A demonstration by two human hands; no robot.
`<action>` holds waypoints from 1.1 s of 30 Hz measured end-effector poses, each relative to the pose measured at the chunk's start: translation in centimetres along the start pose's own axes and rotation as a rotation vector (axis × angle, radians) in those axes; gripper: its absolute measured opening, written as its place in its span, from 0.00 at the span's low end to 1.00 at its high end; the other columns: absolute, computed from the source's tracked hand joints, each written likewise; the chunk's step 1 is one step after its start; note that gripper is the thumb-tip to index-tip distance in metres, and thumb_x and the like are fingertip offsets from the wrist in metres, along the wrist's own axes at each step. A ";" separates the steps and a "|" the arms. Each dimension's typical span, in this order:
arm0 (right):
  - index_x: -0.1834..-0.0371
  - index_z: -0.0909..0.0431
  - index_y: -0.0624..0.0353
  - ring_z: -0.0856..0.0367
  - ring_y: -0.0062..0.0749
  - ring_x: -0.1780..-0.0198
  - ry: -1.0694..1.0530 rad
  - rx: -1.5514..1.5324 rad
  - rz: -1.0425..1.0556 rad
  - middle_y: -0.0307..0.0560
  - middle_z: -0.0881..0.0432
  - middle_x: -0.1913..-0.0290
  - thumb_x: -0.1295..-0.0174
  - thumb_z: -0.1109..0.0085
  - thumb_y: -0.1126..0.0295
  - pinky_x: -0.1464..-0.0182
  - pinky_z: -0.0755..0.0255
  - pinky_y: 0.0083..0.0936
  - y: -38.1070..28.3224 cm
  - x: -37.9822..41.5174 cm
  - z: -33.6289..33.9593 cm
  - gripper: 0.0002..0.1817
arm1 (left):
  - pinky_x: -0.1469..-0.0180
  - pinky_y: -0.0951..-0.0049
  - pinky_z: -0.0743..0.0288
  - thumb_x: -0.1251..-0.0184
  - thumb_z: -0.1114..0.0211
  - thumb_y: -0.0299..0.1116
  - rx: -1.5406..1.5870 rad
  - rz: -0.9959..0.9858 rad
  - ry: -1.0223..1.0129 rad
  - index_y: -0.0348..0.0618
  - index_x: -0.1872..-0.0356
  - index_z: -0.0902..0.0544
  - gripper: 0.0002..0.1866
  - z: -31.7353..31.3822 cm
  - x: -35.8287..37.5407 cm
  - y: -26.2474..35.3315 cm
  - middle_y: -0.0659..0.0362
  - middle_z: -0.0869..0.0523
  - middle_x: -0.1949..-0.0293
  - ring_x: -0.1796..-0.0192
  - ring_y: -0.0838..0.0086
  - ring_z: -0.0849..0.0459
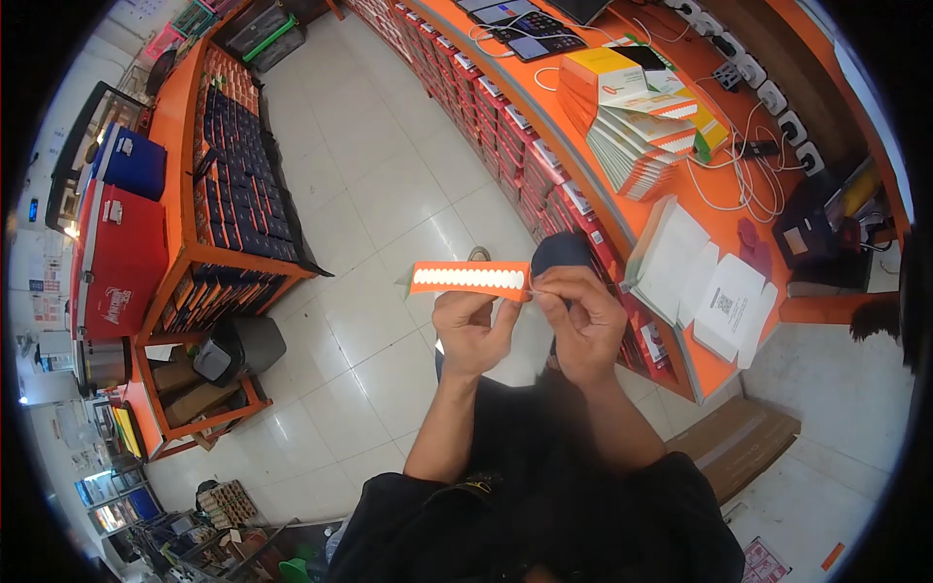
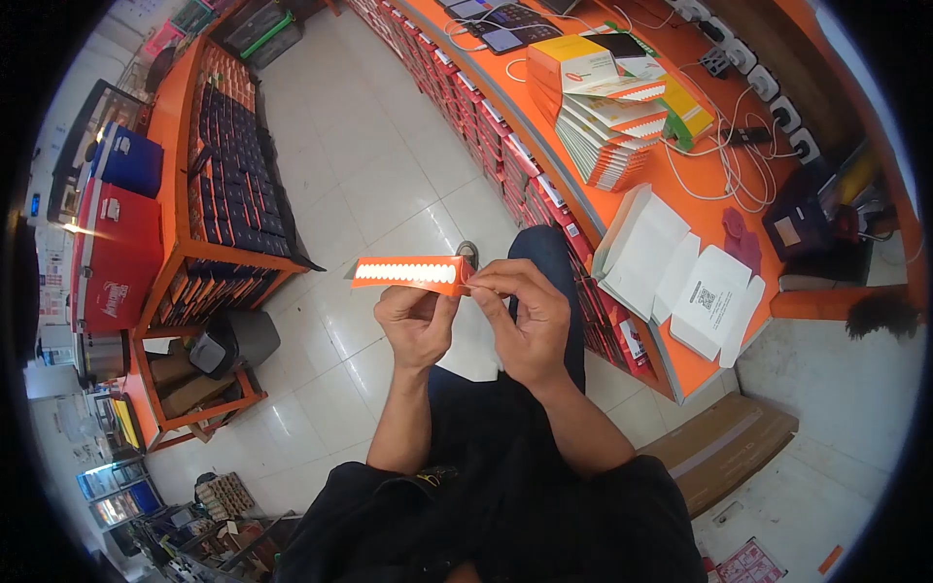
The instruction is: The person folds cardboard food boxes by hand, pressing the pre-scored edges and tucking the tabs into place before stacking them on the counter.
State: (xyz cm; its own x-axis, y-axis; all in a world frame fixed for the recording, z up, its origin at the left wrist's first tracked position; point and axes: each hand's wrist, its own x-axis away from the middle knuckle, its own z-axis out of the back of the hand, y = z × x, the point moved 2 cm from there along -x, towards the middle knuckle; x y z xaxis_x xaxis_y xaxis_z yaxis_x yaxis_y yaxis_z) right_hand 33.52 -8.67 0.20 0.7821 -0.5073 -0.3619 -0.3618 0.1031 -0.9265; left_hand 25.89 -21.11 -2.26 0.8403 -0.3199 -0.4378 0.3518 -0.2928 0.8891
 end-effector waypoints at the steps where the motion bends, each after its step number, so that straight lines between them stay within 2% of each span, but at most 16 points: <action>1: 0.57 0.15 0.66 0.17 0.32 0.56 0.001 0.001 -0.003 0.52 0.18 0.57 0.40 0.33 0.81 0.52 0.24 0.24 0.0 0.1 -0.2 0.09 | 0.52 0.75 0.21 0.38 0.36 0.13 -0.021 -0.058 -0.064 0.26 0.55 0.15 0.11 0.0 0.0 -0.1 0.53 0.12 0.60 0.56 0.72 0.14; 3: 0.58 0.15 0.65 0.18 0.31 0.56 0.014 0.102 0.112 0.51 0.18 0.58 0.40 0.32 0.80 0.52 0.24 0.24 -0.5 0.3 -0.9 0.08 | 0.53 0.75 0.22 0.39 0.36 0.13 0.000 -0.058 -0.050 0.26 0.56 0.15 0.11 0.0 -0.1 0.2 0.53 0.12 0.60 0.57 0.72 0.14; 7: 0.59 0.15 0.66 0.18 0.30 0.56 0.040 0.162 0.163 0.50 0.18 0.58 0.40 0.32 0.80 0.52 0.24 0.23 -0.7 0.6 -1.7 0.07 | 0.53 0.75 0.22 0.38 0.35 0.14 0.112 -0.058 -0.029 0.27 0.56 0.15 0.10 -0.1 -0.6 0.2 0.54 0.12 0.59 0.57 0.73 0.15; 13: 0.60 0.15 0.66 0.18 0.30 0.56 0.091 0.061 0.064 0.48 0.17 0.57 0.40 0.32 0.80 0.53 0.24 0.23 0.5 0.9 -1.5 0.06 | 0.51 0.74 0.22 0.33 0.34 0.19 0.178 0.072 -0.029 0.29 0.52 0.17 0.10 0.0 0.4 -0.7 0.55 0.13 0.56 0.53 0.75 0.16; 15: 0.60 0.15 0.67 0.18 0.29 0.55 0.097 -0.087 -0.089 0.49 0.17 0.56 0.40 0.32 0.81 0.52 0.24 0.23 1.3 1.0 -0.9 0.06 | 0.51 0.72 0.20 0.33 0.36 0.17 0.217 0.103 -0.028 0.27 0.51 0.18 0.10 -0.7 0.6 -0.8 0.54 0.14 0.56 0.54 0.72 0.15; 16: 0.60 0.15 0.67 0.18 0.29 0.55 0.092 -0.088 -0.089 0.49 0.17 0.56 0.40 0.32 0.81 0.52 0.24 0.23 1.4 1.0 -0.8 0.06 | 0.51 0.71 0.18 0.33 0.38 0.15 0.252 0.134 -0.023 0.26 0.50 0.20 0.11 -0.8 0.8 -0.8 0.53 0.15 0.56 0.55 0.70 0.14; 17: 0.60 0.16 0.68 0.18 0.30 0.54 0.079 -0.078 -0.038 0.50 0.17 0.55 0.40 0.33 0.81 0.52 0.23 0.23 1.3 1.0 -0.8 0.06 | 0.51 0.71 0.18 0.33 0.38 0.15 0.251 0.132 -0.019 0.26 0.50 0.20 0.11 -0.7 0.9 -0.9 0.53 0.15 0.56 0.55 0.70 0.14; 19: 0.60 0.16 0.68 0.17 0.31 0.54 0.073 -0.066 0.008 0.51 0.17 0.55 0.40 0.33 0.81 0.51 0.23 0.24 1.3 1.3 -0.8 0.06 | 0.46 0.71 0.21 0.30 0.36 0.22 0.231 0.148 -0.053 0.29 0.49 0.19 0.12 -0.5 1.4 -1.2 0.51 0.13 0.52 0.51 0.71 0.15; 23: 0.62 0.17 0.69 0.17 0.33 0.52 0.118 -0.011 0.083 0.52 0.17 0.54 0.41 0.32 0.83 0.51 0.23 0.25 1.4 1.5 -1.4 0.06 | 0.45 0.71 0.21 0.30 0.37 0.21 0.217 0.211 -0.050 0.30 0.50 0.18 0.11 -0.6 1.5 -1.1 0.49 0.13 0.51 0.50 0.69 0.15; 26: 0.65 0.18 0.68 0.16 0.35 0.51 0.114 0.051 0.126 0.53 0.18 0.54 0.44 0.31 0.84 0.51 0.22 0.26 0.9 0.8 -1.2 0.06 | 0.46 0.70 0.21 0.30 0.38 0.20 0.193 0.196 -0.017 0.31 0.47 0.20 0.12 -0.7 1.7 -1.3 0.52 0.13 0.54 0.53 0.69 0.15; 28: 0.66 0.18 0.68 0.16 0.36 0.51 0.111 0.082 0.116 0.53 0.18 0.54 0.45 0.31 0.85 0.50 0.22 0.26 1.2 0.5 -0.5 0.06 | 0.46 0.67 0.21 0.29 0.41 0.18 0.241 0.360 -0.153 0.32 0.43 0.23 0.15 -0.8 2.8 -2.2 0.54 0.15 0.53 0.52 0.69 0.16; 31: 0.67 0.20 0.68 0.15 0.37 0.52 0.150 0.072 0.055 0.54 0.18 0.54 0.47 0.31 0.86 0.50 0.21 0.27 4.1 0.4 1.1 0.08 | 0.44 0.68 0.24 0.28 0.44 0.18 0.232 0.352 -0.235 0.33 0.40 0.27 0.16 -1.7 3.7 -1.9 0.56 0.20 0.49 0.46 0.70 0.20; 32: 0.66 0.20 0.68 0.15 0.36 0.52 0.148 0.132 0.121 0.54 0.18 0.54 0.47 0.31 0.87 0.50 0.20 0.27 4.8 0.5 1.5 0.09 | 0.42 0.67 0.25 0.28 0.41 0.21 0.217 0.409 -0.230 0.33 0.38 0.28 0.19 -1.7 4.1 -1.8 0.55 0.21 0.44 0.42 0.69 0.21; 33: 0.65 0.21 0.68 0.14 0.36 0.53 0.141 0.196 0.190 0.54 0.18 0.54 0.48 0.31 0.87 0.51 0.20 0.27 5.2 0.4 1.9 0.10 | 0.42 0.67 0.25 0.28 0.41 0.21 0.227 0.408 -0.237 0.33 0.38 0.28 0.19 -1.9 4.0 -1.3 0.55 0.21 0.44 0.42 0.69 0.21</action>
State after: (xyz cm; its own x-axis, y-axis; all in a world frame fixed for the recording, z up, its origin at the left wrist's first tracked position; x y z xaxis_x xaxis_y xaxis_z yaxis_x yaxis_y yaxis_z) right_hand 32.97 -6.69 -4.95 0.6268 -0.5754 -0.5254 -0.3795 0.3634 -0.8508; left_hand 29.59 -20.25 -4.97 0.7648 -0.6361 -0.1029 -0.1055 -0.2811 0.9539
